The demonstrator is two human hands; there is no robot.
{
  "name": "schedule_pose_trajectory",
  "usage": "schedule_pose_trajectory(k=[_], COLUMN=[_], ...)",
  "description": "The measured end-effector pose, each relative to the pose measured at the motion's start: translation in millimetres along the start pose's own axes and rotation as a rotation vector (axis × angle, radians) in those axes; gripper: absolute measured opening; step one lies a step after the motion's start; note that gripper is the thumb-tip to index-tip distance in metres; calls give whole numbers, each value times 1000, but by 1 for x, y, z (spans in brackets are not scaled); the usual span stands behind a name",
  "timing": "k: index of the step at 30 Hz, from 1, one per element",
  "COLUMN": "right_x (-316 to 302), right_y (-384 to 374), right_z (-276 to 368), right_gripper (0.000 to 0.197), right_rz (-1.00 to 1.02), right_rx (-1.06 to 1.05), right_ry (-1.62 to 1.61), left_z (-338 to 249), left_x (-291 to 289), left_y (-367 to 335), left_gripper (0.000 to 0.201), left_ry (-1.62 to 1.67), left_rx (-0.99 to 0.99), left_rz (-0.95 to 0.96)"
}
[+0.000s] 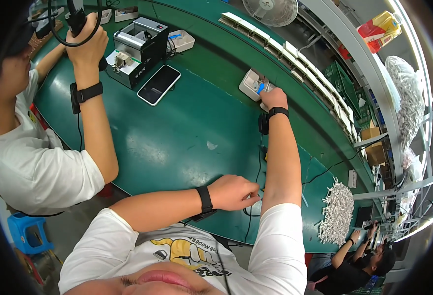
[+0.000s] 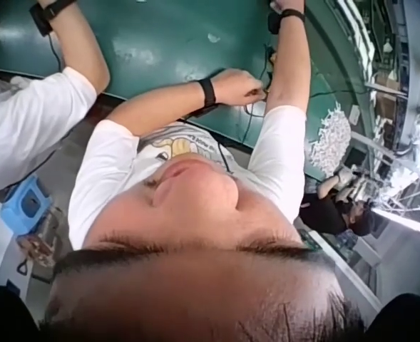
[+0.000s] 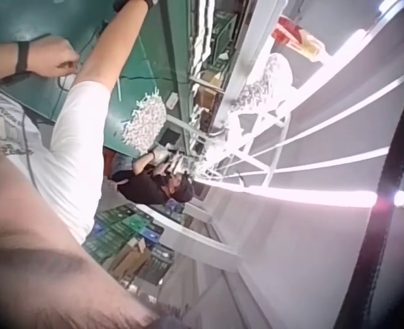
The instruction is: Using a hot glue gun to apply adhesive to small components and placing them on a conveyor belt.
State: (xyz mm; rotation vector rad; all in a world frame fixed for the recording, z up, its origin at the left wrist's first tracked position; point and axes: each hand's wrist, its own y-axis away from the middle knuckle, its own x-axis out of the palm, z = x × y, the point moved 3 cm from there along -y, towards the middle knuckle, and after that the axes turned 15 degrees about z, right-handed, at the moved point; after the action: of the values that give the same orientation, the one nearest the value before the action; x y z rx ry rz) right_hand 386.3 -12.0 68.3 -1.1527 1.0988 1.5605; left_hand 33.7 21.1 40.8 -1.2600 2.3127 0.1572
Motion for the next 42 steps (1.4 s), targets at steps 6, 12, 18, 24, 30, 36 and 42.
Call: schedule_pose_trajectory(k=[6,12,18,24,30,36,42], right_x=[-1,-25,-35,25,6,-47,19], right_y=[-2,27,143,223,249,302,299], right_z=[10,38,92,108,72,-44,-157], right_gripper=[39,29,21,21,21,30,62], right_rz=[-103,27,61,178,-30,178,265], right_rx=[-37,-256,-588,-914,-954,-541,63], right_ry=[31,39,-102,-20,-123,-503,-401], left_z=[-1,3,5,13,11,-1,-29], left_x=[6,5,2,15,17,11,-5], left_y=[3,1,1,3,3,1,11], left_gripper=[26,27,25,23,23,19,12], left_ry=[8,-28,-28,-172,-235,-186,-260], left_rx=[3,24,82,91,83,87,189], left_rz=[-2,-26,-60,10,107,70,56])
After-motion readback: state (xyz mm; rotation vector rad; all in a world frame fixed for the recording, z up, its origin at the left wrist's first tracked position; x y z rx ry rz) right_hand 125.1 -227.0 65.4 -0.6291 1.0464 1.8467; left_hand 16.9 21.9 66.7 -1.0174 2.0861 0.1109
